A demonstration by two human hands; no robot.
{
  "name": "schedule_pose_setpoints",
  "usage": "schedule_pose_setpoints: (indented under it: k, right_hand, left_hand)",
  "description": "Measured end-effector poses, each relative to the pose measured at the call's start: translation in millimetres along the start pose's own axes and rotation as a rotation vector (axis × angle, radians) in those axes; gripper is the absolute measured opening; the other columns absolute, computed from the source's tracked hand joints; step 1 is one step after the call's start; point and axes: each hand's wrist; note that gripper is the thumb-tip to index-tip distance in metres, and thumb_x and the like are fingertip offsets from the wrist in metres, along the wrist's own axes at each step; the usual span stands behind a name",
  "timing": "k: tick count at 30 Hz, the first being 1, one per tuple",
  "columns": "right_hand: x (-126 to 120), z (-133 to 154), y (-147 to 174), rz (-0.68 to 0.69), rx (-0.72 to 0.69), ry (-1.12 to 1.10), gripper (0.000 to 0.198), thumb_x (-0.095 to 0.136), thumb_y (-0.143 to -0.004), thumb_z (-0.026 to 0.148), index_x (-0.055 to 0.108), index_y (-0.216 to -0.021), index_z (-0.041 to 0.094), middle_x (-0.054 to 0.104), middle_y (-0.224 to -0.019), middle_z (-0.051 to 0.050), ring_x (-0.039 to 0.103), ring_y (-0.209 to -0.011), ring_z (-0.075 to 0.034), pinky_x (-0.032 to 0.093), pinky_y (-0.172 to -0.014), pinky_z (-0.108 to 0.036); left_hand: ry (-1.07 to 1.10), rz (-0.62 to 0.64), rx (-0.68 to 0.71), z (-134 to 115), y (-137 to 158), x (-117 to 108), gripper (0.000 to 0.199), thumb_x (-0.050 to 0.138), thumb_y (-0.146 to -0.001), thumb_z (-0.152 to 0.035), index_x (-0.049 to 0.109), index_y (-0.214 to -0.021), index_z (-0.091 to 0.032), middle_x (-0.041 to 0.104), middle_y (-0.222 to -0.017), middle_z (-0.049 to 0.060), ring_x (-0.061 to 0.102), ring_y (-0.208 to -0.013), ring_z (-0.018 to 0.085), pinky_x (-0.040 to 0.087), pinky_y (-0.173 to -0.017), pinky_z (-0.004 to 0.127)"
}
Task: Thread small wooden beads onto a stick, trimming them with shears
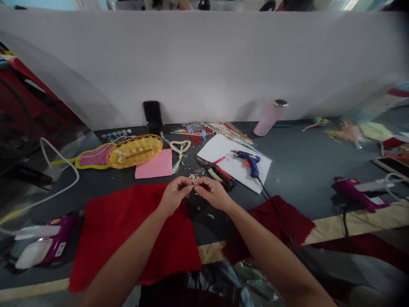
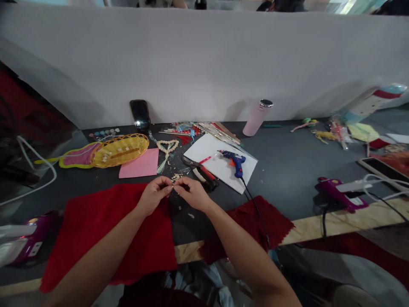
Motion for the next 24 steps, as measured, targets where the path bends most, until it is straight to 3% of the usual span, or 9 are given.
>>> schedule_pose_setpoints:
  k: [5,16,19,24]
  right_hand:
    - [-0.9,1.7,0.9,0.039,0.002,0.008,0.018,0.047,-0.085,0.033,0.057,-0.084,0.018,0.052,-0.068,0.002,0.047,-0.058,-0.009,0.038,-0.054,-0.021]
    - [1.1,5.2,1.1,0.007,-0.201,0.307,0.010,0.045,-0.079,0.017,0.055,-0.079,0.019,0.053,-0.069,0.001,0.046,-0.061,-0.010,0.037,-0.058,-0.021]
    - [4.0,5.0,0.7,0.003,-0.219,0.299,0.011,0.043,-0.079,0.014,0.053,-0.079,0.019,0.053,-0.072,0.001,0.047,-0.064,-0.010,0.037,-0.060,-0.021]
    - [4.2,5.3,0.9,0.009,-0.125,0.158,0.016,0.039,-0.088,0.024,0.051,-0.079,0.019,0.050,-0.067,0.002,0.045,-0.060,-0.010,0.037,-0.057,-0.021]
  left_hand:
    - [-0.028,0.038,0.023,2.8,-0.4,-1.3,0.018,0.063,-0.072,-0.027,0.051,-0.081,-0.016,0.052,-0.073,-0.002,0.043,-0.059,0.007,0.035,-0.053,0.019]
    - [-0.100,-0.019,0.025,8.3,0.8,-0.7,0.019,0.063,-0.069,-0.022,0.048,-0.079,-0.017,0.051,-0.071,-0.003,0.046,-0.063,0.008,0.035,-0.057,0.019]
    - [-0.104,-0.027,0.019,6.4,1.8,0.4,0.019,0.063,-0.069,-0.020,0.047,-0.077,-0.017,0.050,-0.071,-0.003,0.045,-0.062,0.008,0.035,-0.056,0.019]
    - [0.025,-0.005,-0.008,-0.8,3.5,2.4,0.020,0.064,-0.070,-0.023,0.046,-0.076,-0.017,0.050,-0.069,-0.004,0.045,-0.058,0.007,0.038,-0.054,0.020]
Point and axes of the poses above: each hand's wrist, its own y-axis away from the middle knuckle, its own x-axis out of the palm, z = x × y
